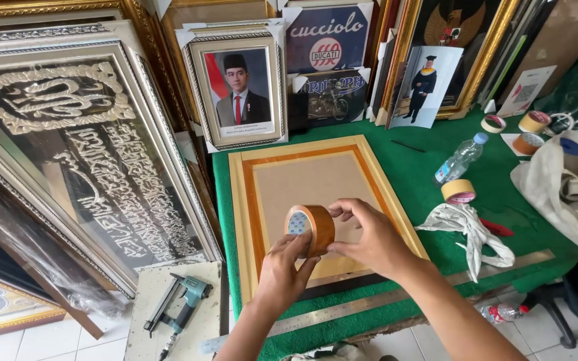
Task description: The person is finishing the framing process by applying tape to the back of the frame, cleaning the glass, and inserting the photograph.
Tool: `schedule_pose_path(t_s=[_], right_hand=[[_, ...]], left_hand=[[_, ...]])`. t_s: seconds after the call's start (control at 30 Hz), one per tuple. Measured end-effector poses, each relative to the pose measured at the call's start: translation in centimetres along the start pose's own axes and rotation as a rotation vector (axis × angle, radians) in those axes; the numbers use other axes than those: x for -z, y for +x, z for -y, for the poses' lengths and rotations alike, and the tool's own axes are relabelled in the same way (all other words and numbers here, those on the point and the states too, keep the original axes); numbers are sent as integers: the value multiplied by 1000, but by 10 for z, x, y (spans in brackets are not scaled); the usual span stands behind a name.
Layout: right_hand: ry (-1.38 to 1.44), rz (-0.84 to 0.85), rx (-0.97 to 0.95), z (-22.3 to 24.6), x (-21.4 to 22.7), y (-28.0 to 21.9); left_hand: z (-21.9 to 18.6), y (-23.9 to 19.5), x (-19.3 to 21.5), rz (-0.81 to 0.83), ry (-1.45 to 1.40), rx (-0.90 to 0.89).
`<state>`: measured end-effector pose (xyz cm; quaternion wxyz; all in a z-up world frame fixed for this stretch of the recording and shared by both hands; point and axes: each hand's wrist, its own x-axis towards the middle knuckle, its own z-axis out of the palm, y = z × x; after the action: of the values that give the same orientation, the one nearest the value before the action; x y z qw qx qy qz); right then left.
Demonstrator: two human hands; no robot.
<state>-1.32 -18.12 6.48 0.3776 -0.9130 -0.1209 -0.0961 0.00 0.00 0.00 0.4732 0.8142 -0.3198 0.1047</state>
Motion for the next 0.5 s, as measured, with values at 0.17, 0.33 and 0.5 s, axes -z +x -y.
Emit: schedule_pose_path(t_s=[0.17,0.33,0.5], right_hand=[[278,53,-327,23,13,10],[250,19,-565,41,21,20],[254,82,-575,32,26,23]], left_hand=[[7,3,-6,-104,96,-171],[0,9,-2,-155,174,-268],[-10,15,11,-80,264,-332]])
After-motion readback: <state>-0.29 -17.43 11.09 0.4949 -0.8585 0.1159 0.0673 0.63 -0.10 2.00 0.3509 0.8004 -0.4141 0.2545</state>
